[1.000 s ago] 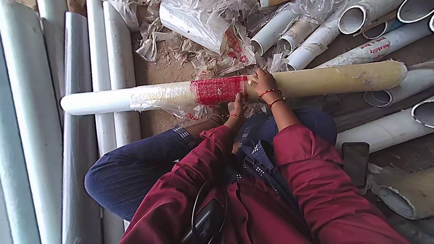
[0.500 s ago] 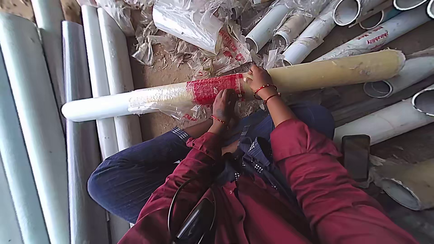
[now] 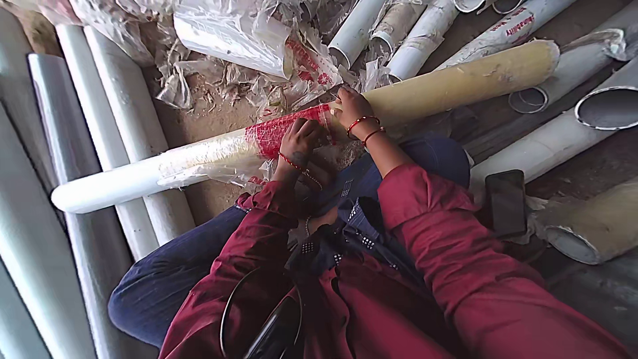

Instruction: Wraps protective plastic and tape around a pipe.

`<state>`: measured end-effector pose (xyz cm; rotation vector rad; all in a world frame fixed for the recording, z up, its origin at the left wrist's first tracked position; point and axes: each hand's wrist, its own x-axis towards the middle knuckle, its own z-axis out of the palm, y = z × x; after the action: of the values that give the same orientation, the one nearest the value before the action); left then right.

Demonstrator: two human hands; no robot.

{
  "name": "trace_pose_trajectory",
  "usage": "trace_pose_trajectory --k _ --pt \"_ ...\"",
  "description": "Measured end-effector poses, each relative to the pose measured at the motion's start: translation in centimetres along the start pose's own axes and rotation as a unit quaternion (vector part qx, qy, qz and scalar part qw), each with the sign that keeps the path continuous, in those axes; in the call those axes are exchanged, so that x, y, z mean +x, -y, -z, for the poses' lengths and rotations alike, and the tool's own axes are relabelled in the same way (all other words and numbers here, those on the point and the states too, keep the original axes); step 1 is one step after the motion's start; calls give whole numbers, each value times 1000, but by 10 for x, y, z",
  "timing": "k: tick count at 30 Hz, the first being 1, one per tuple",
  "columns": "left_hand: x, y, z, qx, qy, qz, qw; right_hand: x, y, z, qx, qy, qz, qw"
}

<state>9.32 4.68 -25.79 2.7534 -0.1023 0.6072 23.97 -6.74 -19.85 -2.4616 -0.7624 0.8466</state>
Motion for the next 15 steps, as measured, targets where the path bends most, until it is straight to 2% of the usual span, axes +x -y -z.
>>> trace_pose_trajectory --k 4,9,15 --pt "5 5 -2 24 21 -31 999 2 -3 -1 4 -8 -2 1000" --pt "4 9 -4 69 12 -47 996 2 -1 0 1 -1 -2 1000" --pt "4 8 -6 65 39 -31 997 2 -3 -1 4 -3 7 1000"
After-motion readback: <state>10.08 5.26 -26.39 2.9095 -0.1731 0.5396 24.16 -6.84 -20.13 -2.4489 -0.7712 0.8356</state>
